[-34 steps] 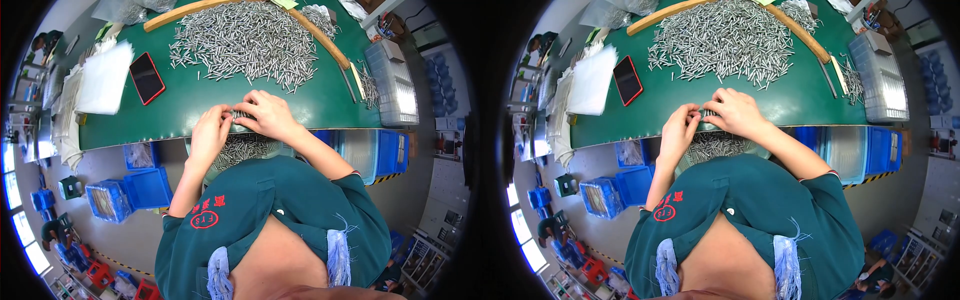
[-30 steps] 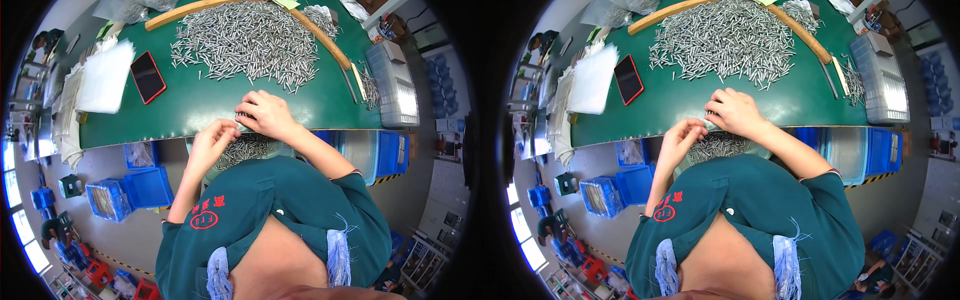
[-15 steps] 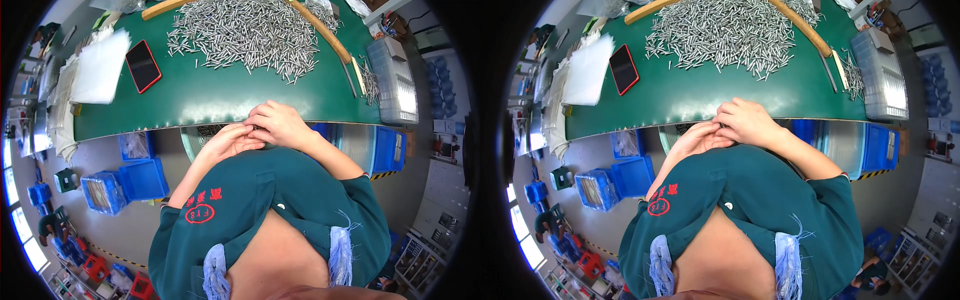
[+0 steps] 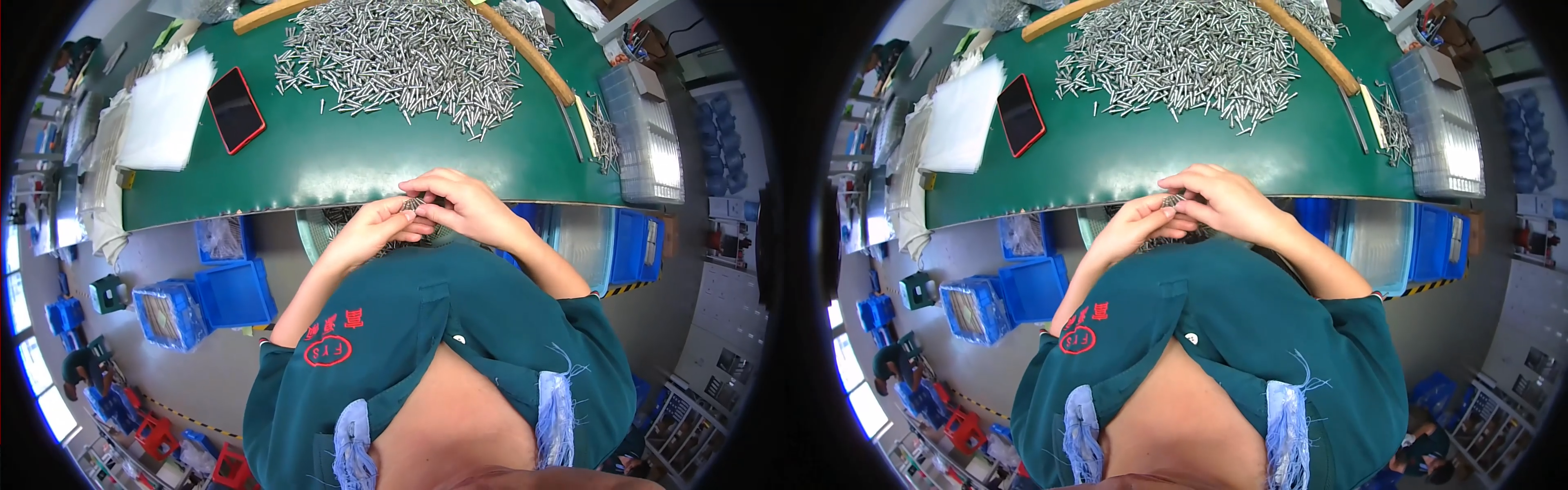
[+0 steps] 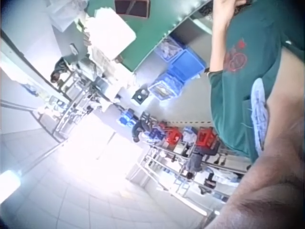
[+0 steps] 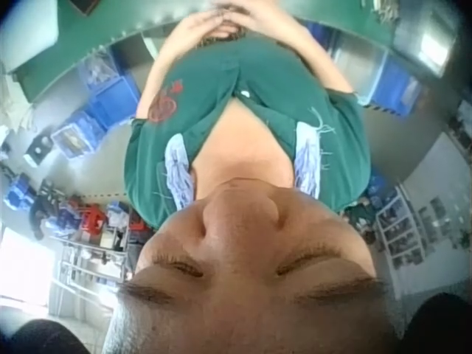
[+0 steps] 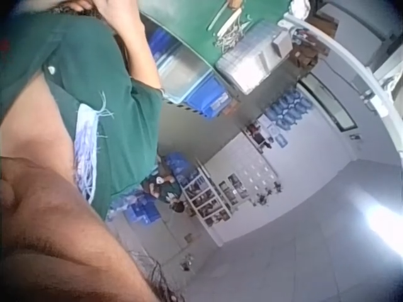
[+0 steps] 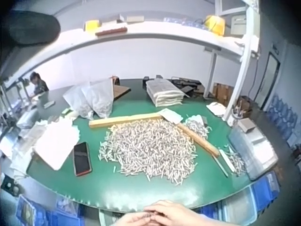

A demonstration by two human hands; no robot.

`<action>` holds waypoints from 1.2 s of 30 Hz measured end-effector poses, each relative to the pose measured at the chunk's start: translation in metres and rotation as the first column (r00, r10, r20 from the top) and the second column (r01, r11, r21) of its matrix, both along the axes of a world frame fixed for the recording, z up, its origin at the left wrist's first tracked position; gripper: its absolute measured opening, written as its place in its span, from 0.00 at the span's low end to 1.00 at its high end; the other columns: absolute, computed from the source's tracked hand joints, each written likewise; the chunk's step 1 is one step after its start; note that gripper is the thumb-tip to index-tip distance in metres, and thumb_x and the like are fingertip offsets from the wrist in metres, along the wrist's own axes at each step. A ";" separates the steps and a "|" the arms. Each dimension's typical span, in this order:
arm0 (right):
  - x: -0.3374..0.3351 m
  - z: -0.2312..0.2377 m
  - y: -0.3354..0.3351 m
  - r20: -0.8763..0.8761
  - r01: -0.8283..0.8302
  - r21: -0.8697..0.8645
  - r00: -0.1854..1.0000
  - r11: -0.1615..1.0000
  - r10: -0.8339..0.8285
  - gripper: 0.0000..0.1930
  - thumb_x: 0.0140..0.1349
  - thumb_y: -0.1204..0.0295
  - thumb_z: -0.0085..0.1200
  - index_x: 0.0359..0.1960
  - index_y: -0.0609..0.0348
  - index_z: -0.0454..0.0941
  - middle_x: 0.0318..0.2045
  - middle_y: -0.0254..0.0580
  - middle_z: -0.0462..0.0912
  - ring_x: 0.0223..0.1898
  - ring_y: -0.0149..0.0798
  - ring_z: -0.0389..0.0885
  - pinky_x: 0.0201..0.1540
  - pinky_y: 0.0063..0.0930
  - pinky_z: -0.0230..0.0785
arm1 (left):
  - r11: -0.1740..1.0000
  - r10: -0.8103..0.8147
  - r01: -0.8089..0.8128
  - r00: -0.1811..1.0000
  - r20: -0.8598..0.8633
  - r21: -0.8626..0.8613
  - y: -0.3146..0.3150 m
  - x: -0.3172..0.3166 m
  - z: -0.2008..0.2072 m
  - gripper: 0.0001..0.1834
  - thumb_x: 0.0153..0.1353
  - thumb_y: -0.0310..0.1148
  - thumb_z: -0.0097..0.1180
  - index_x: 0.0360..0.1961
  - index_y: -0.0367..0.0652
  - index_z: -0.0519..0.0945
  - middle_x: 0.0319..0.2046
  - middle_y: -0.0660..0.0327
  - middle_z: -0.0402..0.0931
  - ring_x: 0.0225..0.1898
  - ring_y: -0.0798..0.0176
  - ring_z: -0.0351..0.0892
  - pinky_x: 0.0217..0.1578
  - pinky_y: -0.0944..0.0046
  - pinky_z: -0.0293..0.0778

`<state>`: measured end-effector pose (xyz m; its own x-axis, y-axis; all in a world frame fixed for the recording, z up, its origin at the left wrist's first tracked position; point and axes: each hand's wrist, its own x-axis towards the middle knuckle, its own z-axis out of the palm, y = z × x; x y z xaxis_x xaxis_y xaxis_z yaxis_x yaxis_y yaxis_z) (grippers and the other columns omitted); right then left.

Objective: Sorting and inspecting small metal pins/components on a workbench.

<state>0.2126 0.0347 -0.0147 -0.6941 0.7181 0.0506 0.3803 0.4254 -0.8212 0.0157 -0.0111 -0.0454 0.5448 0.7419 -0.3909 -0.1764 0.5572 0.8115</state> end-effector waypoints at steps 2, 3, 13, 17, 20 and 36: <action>-0.001 0.004 0.002 -0.046 -0.002 -0.015 0.999 1.000 0.001 0.18 0.57 0.78 0.54 0.51 0.52 0.76 0.37 0.36 0.76 0.35 0.31 0.77 0.39 0.24 0.71 | 0.997 -0.004 0.009 0.998 -0.068 0.078 0.004 -0.002 0.013 0.18 0.70 0.33 0.40 0.55 0.34 0.70 0.46 0.55 0.76 0.47 0.63 0.78 0.49 0.66 0.74; -0.003 0.006 0.001 -0.091 0.024 -0.043 0.995 0.999 -0.028 0.18 0.57 0.78 0.54 0.51 0.53 0.77 0.37 0.36 0.76 0.35 0.29 0.76 0.38 0.23 0.70 | 0.994 0.012 -0.005 0.998 -0.065 0.107 0.005 -0.003 0.018 0.17 0.69 0.32 0.41 0.54 0.33 0.71 0.45 0.54 0.77 0.47 0.63 0.79 0.48 0.66 0.74; 0.000 0.018 0.004 -0.285 0.060 -0.277 0.948 0.959 -0.142 0.17 0.59 0.75 0.54 0.51 0.54 0.76 0.37 0.34 0.73 0.36 0.26 0.72 0.37 0.19 0.67 | 0.993 -0.006 0.009 0.999 -0.032 0.120 0.021 -0.005 0.035 0.19 0.68 0.32 0.44 0.54 0.30 0.70 0.41 0.52 0.79 0.42 0.61 0.81 0.43 0.67 0.78; 0.001 0.018 0.004 -0.310 0.067 -0.319 0.935 0.945 -0.170 0.17 0.59 0.75 0.54 0.51 0.54 0.76 0.37 0.33 0.73 0.37 0.25 0.72 0.36 0.18 0.66 | 0.994 0.001 0.001 1.000 -0.024 0.114 0.023 -0.005 0.036 0.19 0.67 0.31 0.45 0.55 0.30 0.69 0.40 0.50 0.79 0.41 0.60 0.82 0.42 0.66 0.79; 0.002 0.016 0.004 -0.316 0.070 -0.319 0.932 0.945 -0.176 0.17 0.59 0.74 0.54 0.51 0.54 0.76 0.37 0.33 0.73 0.37 0.25 0.72 0.36 0.18 0.66 | 0.994 -0.007 0.012 0.999 -0.040 0.106 0.024 -0.006 0.037 0.20 0.66 0.31 0.46 0.56 0.30 0.69 0.40 0.50 0.79 0.41 0.60 0.82 0.42 0.66 0.79; 0.001 0.020 0.004 -0.306 0.080 -0.363 0.931 0.929 -0.199 0.17 0.60 0.73 0.54 0.52 0.54 0.76 0.35 0.31 0.73 0.33 0.23 0.72 0.32 0.17 0.65 | 0.997 0.001 0.002 0.999 -0.043 0.075 0.026 -0.007 0.040 0.16 0.65 0.31 0.48 0.49 0.29 0.74 0.38 0.49 0.80 0.40 0.60 0.82 0.41 0.67 0.79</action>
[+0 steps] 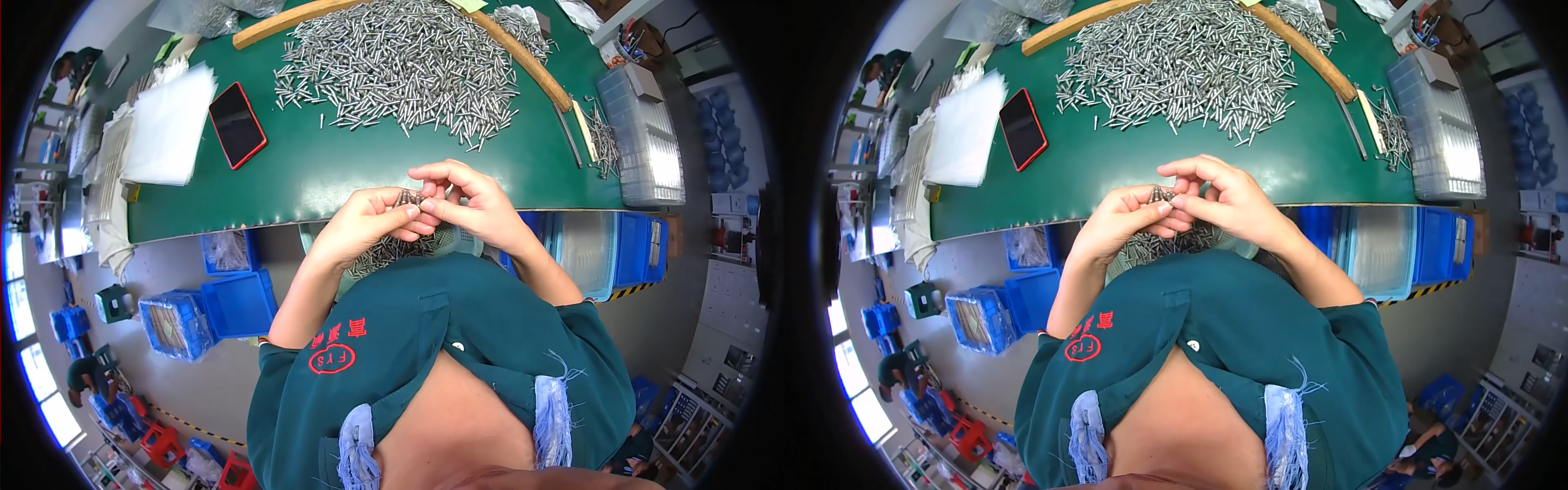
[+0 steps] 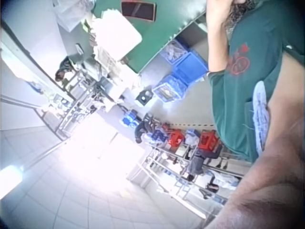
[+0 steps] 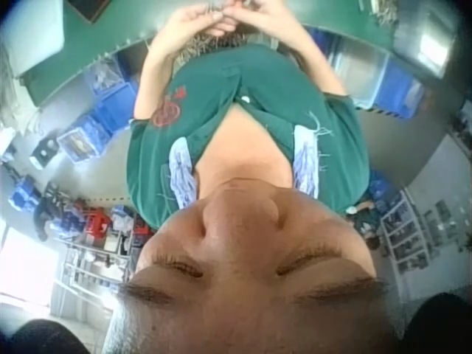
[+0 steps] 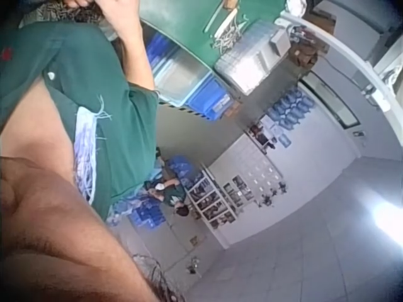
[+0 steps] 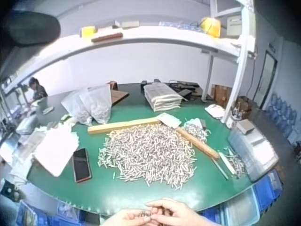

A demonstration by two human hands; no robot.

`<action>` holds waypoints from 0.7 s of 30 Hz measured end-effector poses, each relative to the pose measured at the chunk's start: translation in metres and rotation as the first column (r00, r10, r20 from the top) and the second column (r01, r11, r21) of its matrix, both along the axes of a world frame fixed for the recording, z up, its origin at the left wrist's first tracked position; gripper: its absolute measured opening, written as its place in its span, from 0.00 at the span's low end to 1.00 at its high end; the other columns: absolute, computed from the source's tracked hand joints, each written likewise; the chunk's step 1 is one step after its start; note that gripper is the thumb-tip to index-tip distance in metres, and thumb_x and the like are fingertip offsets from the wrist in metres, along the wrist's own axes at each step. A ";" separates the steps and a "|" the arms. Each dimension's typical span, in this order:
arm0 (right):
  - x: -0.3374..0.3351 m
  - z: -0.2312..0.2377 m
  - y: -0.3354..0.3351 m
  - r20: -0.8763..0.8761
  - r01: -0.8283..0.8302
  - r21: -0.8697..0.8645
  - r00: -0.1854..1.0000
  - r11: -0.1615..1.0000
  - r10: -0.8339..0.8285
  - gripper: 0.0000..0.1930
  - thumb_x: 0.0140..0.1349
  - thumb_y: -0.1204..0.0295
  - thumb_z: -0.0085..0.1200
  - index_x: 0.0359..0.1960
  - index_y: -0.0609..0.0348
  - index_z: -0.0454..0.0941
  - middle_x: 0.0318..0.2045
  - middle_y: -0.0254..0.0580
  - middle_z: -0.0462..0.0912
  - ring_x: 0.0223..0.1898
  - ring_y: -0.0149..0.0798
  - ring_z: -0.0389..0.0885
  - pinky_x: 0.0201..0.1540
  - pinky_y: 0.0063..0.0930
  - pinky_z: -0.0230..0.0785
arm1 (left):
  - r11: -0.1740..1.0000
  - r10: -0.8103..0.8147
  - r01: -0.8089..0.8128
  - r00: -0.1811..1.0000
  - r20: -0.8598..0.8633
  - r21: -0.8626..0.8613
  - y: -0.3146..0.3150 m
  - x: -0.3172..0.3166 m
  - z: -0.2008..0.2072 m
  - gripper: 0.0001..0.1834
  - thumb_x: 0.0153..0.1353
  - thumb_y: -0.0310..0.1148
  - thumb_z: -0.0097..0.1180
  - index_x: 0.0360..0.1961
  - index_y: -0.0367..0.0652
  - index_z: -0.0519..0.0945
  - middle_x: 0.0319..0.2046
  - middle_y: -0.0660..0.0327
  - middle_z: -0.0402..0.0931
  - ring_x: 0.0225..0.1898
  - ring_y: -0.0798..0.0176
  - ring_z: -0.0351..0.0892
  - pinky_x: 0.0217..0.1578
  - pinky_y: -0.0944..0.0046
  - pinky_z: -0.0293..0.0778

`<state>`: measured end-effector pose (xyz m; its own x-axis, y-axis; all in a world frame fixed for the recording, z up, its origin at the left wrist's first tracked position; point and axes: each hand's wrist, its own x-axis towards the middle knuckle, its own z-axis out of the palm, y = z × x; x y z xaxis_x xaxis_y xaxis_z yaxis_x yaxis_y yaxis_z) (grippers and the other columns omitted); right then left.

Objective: Sorting and inspecting small metal pins/components on a workbench.

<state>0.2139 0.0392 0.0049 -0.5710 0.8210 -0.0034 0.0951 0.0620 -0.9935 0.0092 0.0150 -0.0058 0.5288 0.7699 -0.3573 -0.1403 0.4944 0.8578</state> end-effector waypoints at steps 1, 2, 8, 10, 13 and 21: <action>0.000 -0.001 0.000 0.011 0.001 0.011 1.000 1.000 -0.001 0.17 0.60 0.73 0.55 0.52 0.54 0.76 0.35 0.31 0.73 0.32 0.23 0.71 0.32 0.17 0.65 | 1.000 0.012 -0.012 1.000 0.005 0.000 0.000 0.000 0.000 0.16 0.65 0.31 0.49 0.48 0.29 0.74 0.38 0.49 0.80 0.40 0.60 0.82 0.41 0.67 0.79; 0.000 0.000 0.000 0.012 0.001 0.011 1.000 1.000 -0.001 0.17 0.60 0.73 0.55 0.52 0.54 0.76 0.35 0.31 0.73 0.32 0.23 0.71 0.32 0.17 0.65 | 1.000 0.024 -0.024 1.000 0.011 -0.002 0.000 0.001 -0.001 0.16 0.65 0.31 0.49 0.48 0.29 0.74 0.38 0.49 0.80 0.40 0.60 0.82 0.41 0.68 0.79; 0.001 -0.003 0.000 0.018 0.000 0.089 1.000 0.996 -0.002 0.16 0.60 0.73 0.56 0.51 0.56 0.76 0.36 0.30 0.76 0.35 0.22 0.73 0.32 0.15 0.63 | 1.000 0.016 -0.016 1.000 0.007 -0.006 0.000 0.001 0.002 0.15 0.65 0.31 0.50 0.47 0.30 0.75 0.38 0.50 0.80 0.40 0.61 0.82 0.41 0.68 0.79; 0.001 -0.001 0.001 0.034 -0.011 0.121 0.999 0.993 0.007 0.16 0.60 0.73 0.55 0.51 0.56 0.77 0.37 0.32 0.76 0.36 0.23 0.74 0.33 0.16 0.64 | 1.000 0.017 -0.017 1.000 0.008 -0.006 0.000 0.001 0.003 0.15 0.65 0.31 0.49 0.47 0.30 0.75 0.38 0.50 0.80 0.40 0.61 0.82 0.41 0.68 0.79; 0.001 -0.001 0.001 0.050 -0.010 0.118 0.999 0.993 0.004 0.15 0.60 0.73 0.55 0.50 0.56 0.77 0.37 0.32 0.76 0.36 0.24 0.74 0.34 0.16 0.65 | 1.000 0.017 -0.017 1.000 0.007 -0.008 0.000 0.001 0.003 0.14 0.65 0.31 0.49 0.46 0.30 0.75 0.38 0.50 0.80 0.40 0.61 0.82 0.41 0.68 0.79; -0.003 -0.005 0.001 0.086 0.009 0.213 0.996 0.977 -0.028 0.15 0.59 0.74 0.55 0.49 0.55 0.78 0.35 0.34 0.77 0.35 0.28 0.77 0.35 0.20 0.68 | 1.000 0.023 -0.022 0.999 -0.045 0.023 0.002 0.002 -0.001 0.14 0.65 0.31 0.49 0.47 0.30 0.75 0.38 0.51 0.80 0.40 0.63 0.82 0.40 0.70 0.79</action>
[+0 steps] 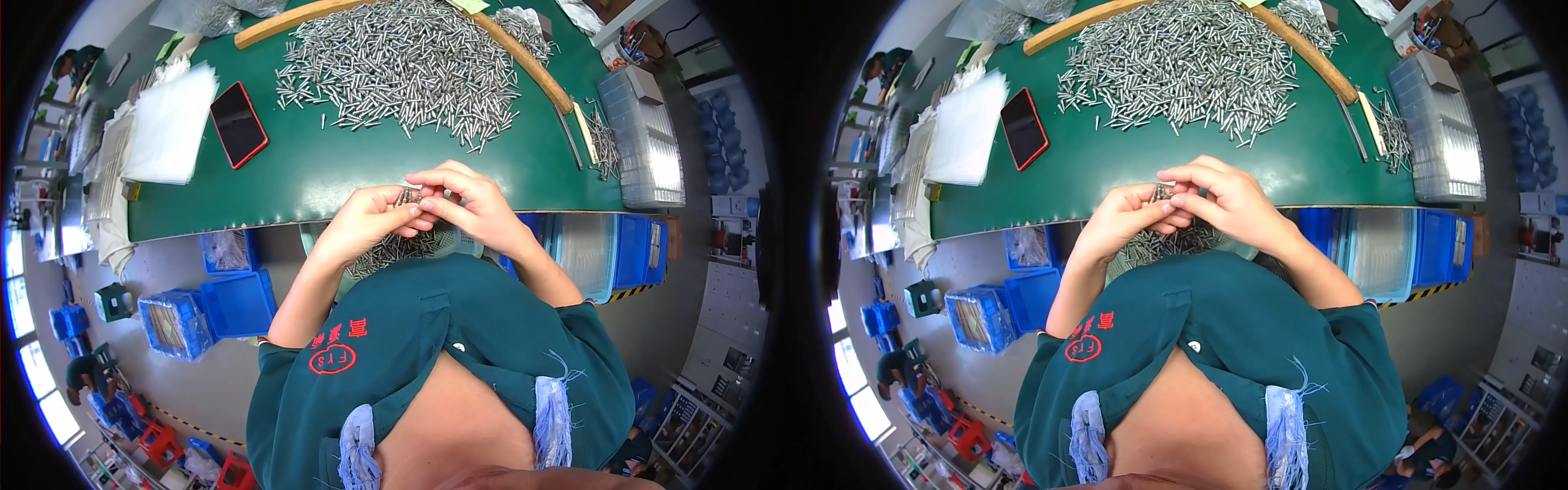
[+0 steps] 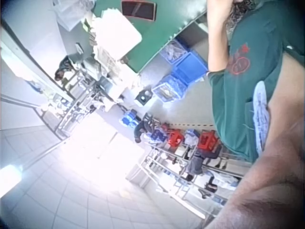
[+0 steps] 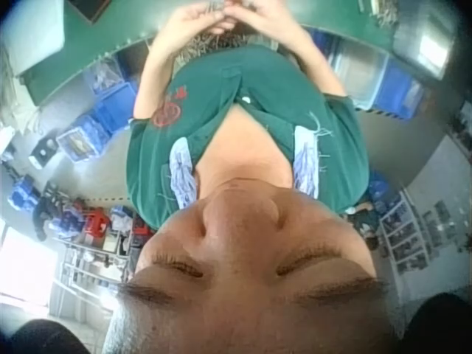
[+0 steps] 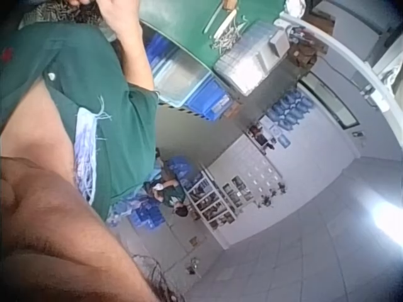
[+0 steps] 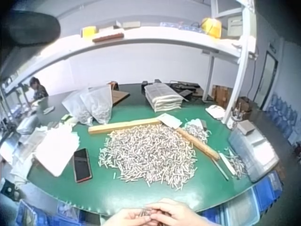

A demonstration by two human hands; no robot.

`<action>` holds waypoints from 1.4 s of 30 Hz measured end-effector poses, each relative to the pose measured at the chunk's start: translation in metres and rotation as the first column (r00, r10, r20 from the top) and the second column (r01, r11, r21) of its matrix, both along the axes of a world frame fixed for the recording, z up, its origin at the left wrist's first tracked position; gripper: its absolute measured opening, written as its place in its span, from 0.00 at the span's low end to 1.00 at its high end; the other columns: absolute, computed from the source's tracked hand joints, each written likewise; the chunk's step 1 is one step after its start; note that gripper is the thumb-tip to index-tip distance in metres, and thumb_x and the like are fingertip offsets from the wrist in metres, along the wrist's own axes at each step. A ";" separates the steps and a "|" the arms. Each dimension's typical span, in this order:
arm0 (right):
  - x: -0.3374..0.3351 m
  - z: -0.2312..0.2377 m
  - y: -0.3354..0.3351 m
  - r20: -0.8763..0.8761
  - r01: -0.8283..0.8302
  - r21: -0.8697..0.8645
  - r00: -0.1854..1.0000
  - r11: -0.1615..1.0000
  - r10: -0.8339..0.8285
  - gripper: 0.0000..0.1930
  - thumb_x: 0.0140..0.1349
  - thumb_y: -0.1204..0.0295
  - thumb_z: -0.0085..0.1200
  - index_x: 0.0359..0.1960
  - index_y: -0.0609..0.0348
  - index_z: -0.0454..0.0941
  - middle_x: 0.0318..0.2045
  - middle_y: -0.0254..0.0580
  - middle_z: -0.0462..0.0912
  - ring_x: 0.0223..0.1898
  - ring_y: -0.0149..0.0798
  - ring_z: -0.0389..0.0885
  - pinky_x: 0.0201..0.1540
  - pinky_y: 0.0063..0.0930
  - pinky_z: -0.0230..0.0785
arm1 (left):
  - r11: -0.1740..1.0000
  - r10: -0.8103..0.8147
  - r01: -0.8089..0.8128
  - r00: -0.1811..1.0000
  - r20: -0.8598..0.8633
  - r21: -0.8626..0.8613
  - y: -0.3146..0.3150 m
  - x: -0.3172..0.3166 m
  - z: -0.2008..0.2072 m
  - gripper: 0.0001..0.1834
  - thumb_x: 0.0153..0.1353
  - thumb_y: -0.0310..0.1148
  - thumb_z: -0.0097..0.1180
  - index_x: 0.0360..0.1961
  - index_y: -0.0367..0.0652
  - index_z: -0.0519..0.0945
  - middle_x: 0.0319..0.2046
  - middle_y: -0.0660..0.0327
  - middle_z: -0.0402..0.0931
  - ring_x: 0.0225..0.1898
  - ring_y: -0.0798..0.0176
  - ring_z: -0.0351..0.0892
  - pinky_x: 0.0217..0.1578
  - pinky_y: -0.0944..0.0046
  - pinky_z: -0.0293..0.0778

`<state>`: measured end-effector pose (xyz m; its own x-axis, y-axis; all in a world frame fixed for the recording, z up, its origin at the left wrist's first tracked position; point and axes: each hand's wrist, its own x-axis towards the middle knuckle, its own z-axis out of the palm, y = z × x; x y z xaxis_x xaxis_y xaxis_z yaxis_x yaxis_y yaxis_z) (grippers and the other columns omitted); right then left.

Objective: Sorting and inspecting small metal pins/components on a workbench.

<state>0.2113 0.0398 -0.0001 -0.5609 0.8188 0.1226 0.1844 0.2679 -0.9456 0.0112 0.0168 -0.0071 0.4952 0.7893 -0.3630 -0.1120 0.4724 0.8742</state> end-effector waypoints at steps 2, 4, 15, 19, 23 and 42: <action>-0.004 -0.004 0.000 0.015 0.018 0.052 1.000 0.999 -0.019 0.14 0.59 0.73 0.55 0.48 0.54 0.78 0.34 0.36 0.77 0.34 0.31 0.78 0.35 0.23 0.70 | 0.997 0.007 -0.001 0.996 -0.089 0.072 0.001 0.001 -0.001 0.15 0.65 0.31 0.50 0.47 0.31 0.74 0.38 0.52 0.80 0.40 0.63 0.82 0.40 0.71 0.79; -0.007 -0.007 0.001 0.049 0.046 0.223 0.997 0.974 -0.058 0.13 0.57 0.72 0.58 0.45 0.55 0.80 0.33 0.37 0.78 0.33 0.35 0.79 0.35 0.26 0.71 | 0.996 0.043 -0.033 0.993 -0.112 0.085 0.000 0.004 -0.001 0.14 0.64 0.31 0.50 0.46 0.31 0.75 0.36 0.55 0.81 0.38 0.66 0.82 0.38 0.71 0.78; -0.016 -0.019 0.008 -0.022 0.112 0.119 0.994 0.987 -0.110 0.09 0.58 0.71 0.58 0.38 0.58 0.78 0.30 0.34 0.78 0.33 0.30 0.79 0.33 0.24 0.72 | 0.944 0.017 0.148 0.870 -0.493 0.294 0.010 0.000 0.000 0.11 0.62 0.26 0.51 0.44 0.31 0.76 0.33 0.57 0.81 0.34 0.69 0.81 0.38 0.70 0.77; -0.014 -0.027 0.014 -0.348 -0.003 -0.544 0.911 0.839 -0.222 0.10 0.64 0.68 0.54 0.40 0.61 0.76 0.31 0.29 0.77 0.31 0.24 0.75 0.34 0.17 0.70 | 0.965 0.063 -0.001 0.972 -0.226 0.263 0.008 0.003 -0.005 0.11 0.61 0.26 0.53 0.43 0.30 0.74 0.34 0.57 0.81 0.36 0.67 0.81 0.41 0.68 0.76; -0.011 -0.036 0.019 -0.517 -0.279 -0.803 0.766 0.527 -0.383 0.10 0.65 0.65 0.51 0.41 0.57 0.75 0.32 0.32 0.78 0.29 0.25 0.75 0.36 0.16 0.70 | 0.968 0.051 -0.014 0.988 -0.143 0.249 0.006 0.005 -0.001 0.11 0.61 0.24 0.52 0.44 0.31 0.74 0.38 0.57 0.79 0.39 0.66 0.80 0.44 0.68 0.76; -0.006 -0.041 0.010 -0.519 -0.395 -0.838 0.789 0.376 -0.328 0.09 0.67 0.67 0.49 0.43 0.58 0.73 0.33 0.30 0.75 0.29 0.22 0.73 0.32 0.16 0.72 | 0.933 0.227 -0.187 0.969 -0.098 0.309 -0.001 -0.031 -0.009 0.12 0.65 0.26 0.49 0.48 0.32 0.73 0.38 0.56 0.79 0.40 0.68 0.78 0.43 0.69 0.73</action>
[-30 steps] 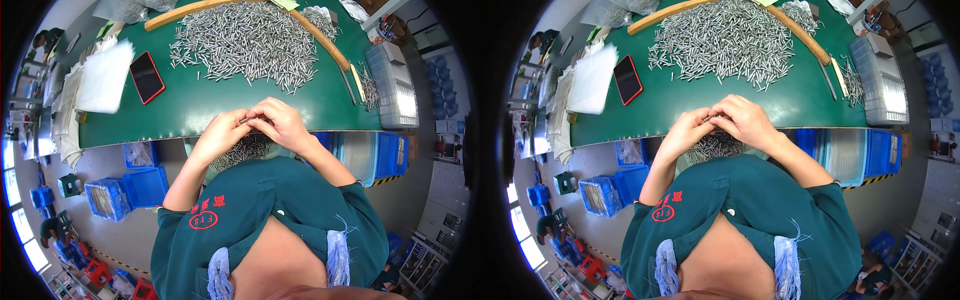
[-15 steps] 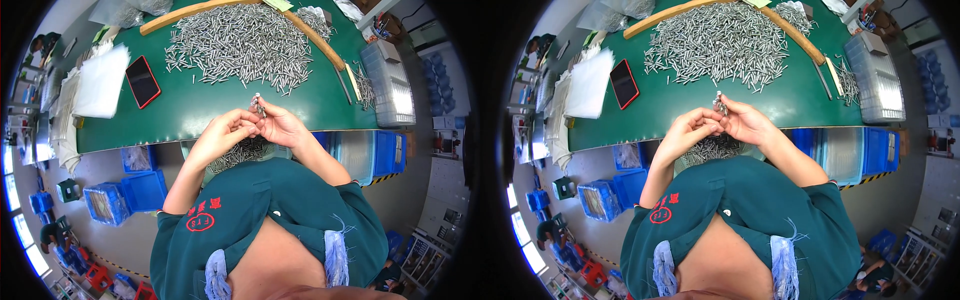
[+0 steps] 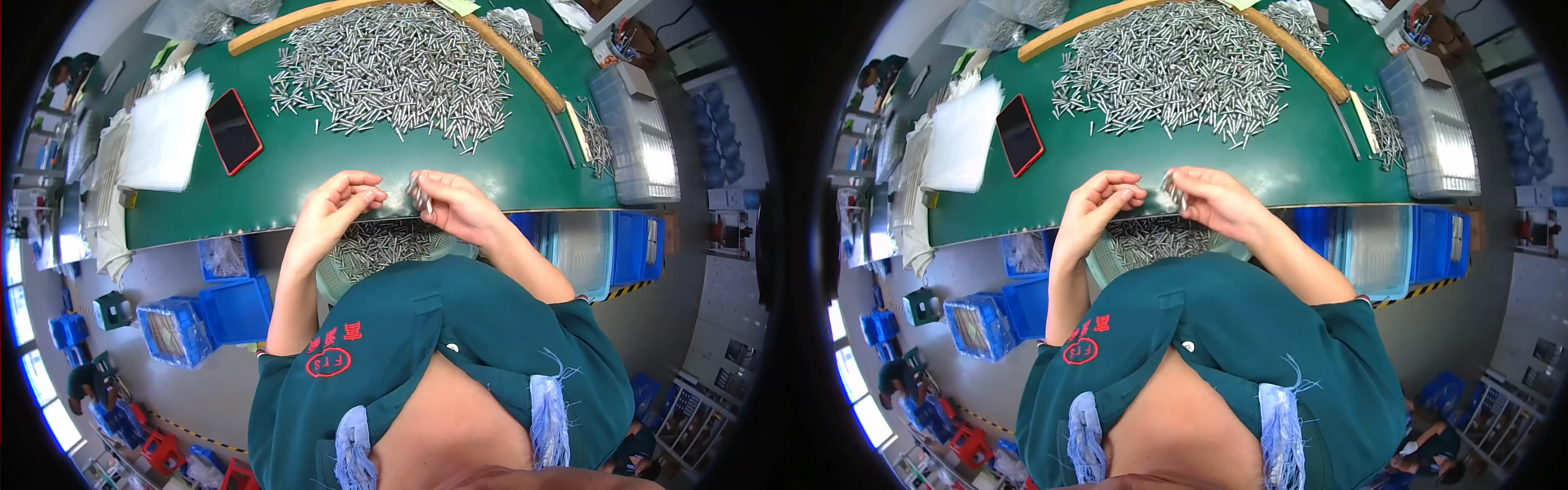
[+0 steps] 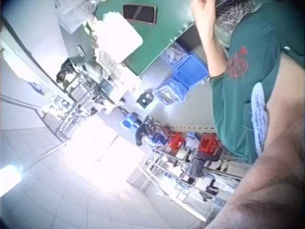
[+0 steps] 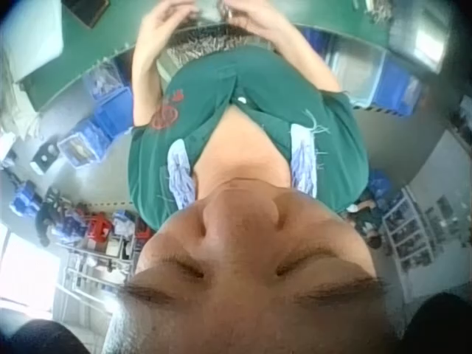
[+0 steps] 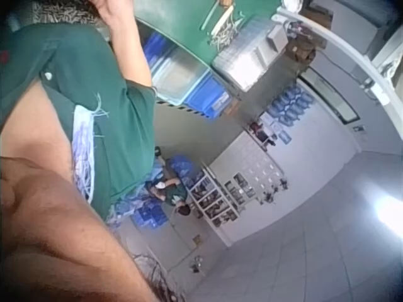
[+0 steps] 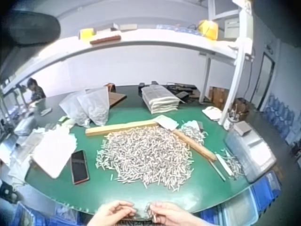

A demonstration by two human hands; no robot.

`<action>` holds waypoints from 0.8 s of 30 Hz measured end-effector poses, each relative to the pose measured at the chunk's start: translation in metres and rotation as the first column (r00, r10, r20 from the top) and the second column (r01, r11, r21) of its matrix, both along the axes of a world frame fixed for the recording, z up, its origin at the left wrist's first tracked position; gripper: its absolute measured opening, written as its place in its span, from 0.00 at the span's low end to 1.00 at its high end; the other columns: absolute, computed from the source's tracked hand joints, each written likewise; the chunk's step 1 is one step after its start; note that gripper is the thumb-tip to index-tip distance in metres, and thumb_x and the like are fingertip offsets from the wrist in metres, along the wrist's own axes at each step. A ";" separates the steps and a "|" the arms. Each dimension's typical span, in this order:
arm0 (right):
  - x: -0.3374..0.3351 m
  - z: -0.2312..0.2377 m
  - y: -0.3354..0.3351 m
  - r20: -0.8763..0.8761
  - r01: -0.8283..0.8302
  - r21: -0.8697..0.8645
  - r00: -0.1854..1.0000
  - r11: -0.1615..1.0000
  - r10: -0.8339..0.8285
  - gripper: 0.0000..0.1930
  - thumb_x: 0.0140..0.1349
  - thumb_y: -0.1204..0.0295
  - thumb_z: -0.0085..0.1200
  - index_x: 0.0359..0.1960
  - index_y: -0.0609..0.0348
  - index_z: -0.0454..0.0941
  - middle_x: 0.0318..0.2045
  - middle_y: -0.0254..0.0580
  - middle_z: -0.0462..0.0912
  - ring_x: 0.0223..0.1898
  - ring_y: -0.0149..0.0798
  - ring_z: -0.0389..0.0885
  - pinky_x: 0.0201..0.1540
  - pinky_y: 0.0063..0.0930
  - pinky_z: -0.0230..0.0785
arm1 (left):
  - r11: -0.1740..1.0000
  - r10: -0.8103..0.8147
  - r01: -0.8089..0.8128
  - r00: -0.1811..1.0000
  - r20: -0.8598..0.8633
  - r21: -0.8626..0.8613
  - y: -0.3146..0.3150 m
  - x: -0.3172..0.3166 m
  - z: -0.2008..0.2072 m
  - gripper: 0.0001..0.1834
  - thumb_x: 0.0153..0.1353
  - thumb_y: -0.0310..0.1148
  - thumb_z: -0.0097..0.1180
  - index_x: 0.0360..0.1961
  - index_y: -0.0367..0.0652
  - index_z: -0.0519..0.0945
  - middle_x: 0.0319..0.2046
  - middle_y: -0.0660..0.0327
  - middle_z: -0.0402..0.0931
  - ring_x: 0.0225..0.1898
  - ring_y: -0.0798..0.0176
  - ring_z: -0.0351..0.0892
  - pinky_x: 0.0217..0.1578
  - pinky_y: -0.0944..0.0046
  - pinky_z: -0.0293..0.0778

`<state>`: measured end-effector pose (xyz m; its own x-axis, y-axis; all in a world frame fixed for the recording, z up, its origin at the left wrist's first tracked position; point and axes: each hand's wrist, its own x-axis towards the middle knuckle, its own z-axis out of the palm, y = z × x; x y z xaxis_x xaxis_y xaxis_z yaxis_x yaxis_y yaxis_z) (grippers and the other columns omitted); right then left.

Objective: Sorting and inspecting small metal pins/components on a workbench.

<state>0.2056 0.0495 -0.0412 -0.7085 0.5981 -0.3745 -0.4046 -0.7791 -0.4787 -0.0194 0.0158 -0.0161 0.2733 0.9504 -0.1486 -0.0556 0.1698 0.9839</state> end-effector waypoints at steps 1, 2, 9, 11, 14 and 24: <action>-0.001 0.005 -0.002 0.263 -0.099 0.264 0.964 0.959 0.027 0.09 0.66 0.67 0.50 0.43 0.58 0.74 0.31 0.29 0.76 0.29 0.21 0.72 0.32 0.15 0.71 | 0.999 0.033 -0.032 0.998 -0.060 0.023 0.000 -0.001 -0.001 0.12 0.65 0.26 0.49 0.48 0.32 0.73 0.38 0.56 0.80 0.40 0.68 0.78 0.43 0.69 0.73; -0.003 0.010 -0.004 0.336 -0.184 0.399 0.941 0.898 0.043 0.09 0.65 0.69 0.52 0.41 0.60 0.76 0.31 0.29 0.78 0.30 0.20 0.74 0.33 0.15 0.69 | 0.999 0.033 -0.031 0.998 -0.060 0.022 0.000 -0.001 -0.001 0.12 0.65 0.26 0.49 0.48 0.32 0.73 0.38 0.56 0.80 0.40 0.68 0.78 0.43 0.69 0.73; -0.003 0.013 -0.008 0.518 -0.364 0.675 0.853 0.642 -0.061 0.10 0.61 0.69 0.56 0.42 0.58 0.79 0.33 0.36 0.82 0.35 0.26 0.78 0.38 0.22 0.70 | 0.997 0.034 -0.016 0.969 -0.245 0.074 0.009 0.008 -0.004 0.14 0.63 0.28 0.51 0.47 0.33 0.75 0.39 0.54 0.81 0.42 0.65 0.80 0.44 0.67 0.74; 0.001 0.014 0.000 0.585 -0.413 0.773 0.758 0.481 -0.289 0.10 0.61 0.68 0.55 0.41 0.57 0.79 0.33 0.39 0.81 0.34 0.31 0.79 0.38 0.25 0.71 | 0.994 0.058 -0.024 0.949 -0.311 0.111 0.015 0.013 -0.005 0.14 0.63 0.29 0.51 0.48 0.35 0.75 0.39 0.53 0.81 0.43 0.64 0.81 0.44 0.67 0.74; 0.006 0.014 0.019 0.578 -0.554 0.790 0.532 0.262 -0.619 0.11 0.59 0.67 0.53 0.41 0.57 0.78 0.35 0.42 0.79 0.36 0.43 0.79 0.40 0.33 0.72 | 0.937 0.230 0.002 0.749 -0.622 0.349 0.033 0.023 -0.004 0.12 0.60 0.30 0.53 0.44 0.43 0.78 0.39 0.57 0.79 0.40 0.54 0.80 0.43 0.61 0.74; -0.009 -0.005 0.041 0.260 -0.764 0.638 0.331 -0.095 -0.907 0.13 0.53 0.71 0.56 0.42 0.52 0.80 0.42 0.31 0.78 0.42 0.39 0.74 0.42 0.29 0.72 | 0.724 0.473 0.254 0.495 -0.729 0.642 0.060 0.044 -0.041 0.15 0.55 0.27 0.49 0.44 0.39 0.78 0.45 0.59 0.76 0.47 0.55 0.73 0.48 0.58 0.70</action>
